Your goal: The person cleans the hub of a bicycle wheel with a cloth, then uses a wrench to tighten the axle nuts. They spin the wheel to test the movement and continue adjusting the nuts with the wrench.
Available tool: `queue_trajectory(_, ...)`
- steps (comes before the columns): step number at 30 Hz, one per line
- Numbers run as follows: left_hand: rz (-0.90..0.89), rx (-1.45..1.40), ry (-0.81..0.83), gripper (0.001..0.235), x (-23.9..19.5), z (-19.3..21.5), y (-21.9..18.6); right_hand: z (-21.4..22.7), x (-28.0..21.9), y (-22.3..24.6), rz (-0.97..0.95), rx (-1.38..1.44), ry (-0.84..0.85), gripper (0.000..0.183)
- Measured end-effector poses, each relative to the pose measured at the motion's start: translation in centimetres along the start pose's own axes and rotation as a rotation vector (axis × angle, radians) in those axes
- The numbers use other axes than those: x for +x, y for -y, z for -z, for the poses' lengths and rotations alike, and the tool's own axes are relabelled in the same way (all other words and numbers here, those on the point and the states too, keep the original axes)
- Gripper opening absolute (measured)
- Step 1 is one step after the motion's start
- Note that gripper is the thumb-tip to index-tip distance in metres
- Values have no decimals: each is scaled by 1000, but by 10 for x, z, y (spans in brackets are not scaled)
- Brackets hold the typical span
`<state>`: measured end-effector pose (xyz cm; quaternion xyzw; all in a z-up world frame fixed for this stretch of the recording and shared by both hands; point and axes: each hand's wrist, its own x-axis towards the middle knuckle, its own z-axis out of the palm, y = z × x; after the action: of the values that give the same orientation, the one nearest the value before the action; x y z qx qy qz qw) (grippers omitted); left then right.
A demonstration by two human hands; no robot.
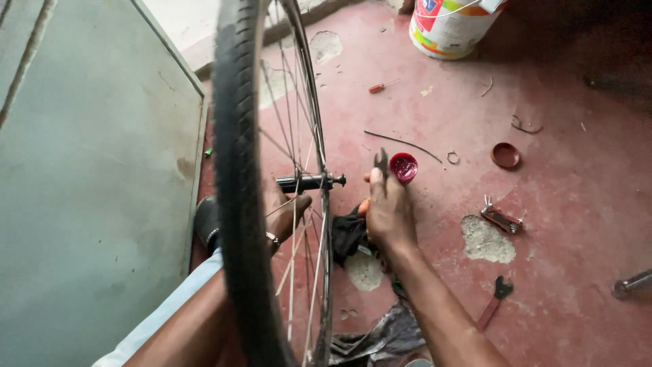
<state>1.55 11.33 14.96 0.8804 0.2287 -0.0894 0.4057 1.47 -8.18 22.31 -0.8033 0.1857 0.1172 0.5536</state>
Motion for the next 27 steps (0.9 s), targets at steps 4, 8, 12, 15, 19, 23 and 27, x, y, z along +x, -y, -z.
queue_trajectory(4, 108, 218, 46, 56, -1, 22, -7, -18, 33, -39, 71, 113, 140, 24)
queue_trajectory(8, 109, 183, 104, 60, -2, 33, -10, -23, 61, -63, 80, 431, 477, 22)
queue_trajectory(12, 12, 221, 134, 60, -6, 39, -19, 2, 83, -47, 137, 348, 650, 20)
queue_trajectory(15, 25, 239, 89, 63, 13, 31, -8, 3, 102, -40, 154, 276, 823, 20)
queue_trajectory(19, 64, 153, 43, 61, 36, 20, 11, -6, 102, -29, 252, 148, 971, 19)
queue_trajectory(23, 103, 250, 63, 50, 34, 18, 0, -19, 125, -38, 441, 93, 944, 15)
queue_trajectory(27, 35, 352, 101, 47, 44, 14, 3, -17, 138, -34, 563, 53, 972, 15)
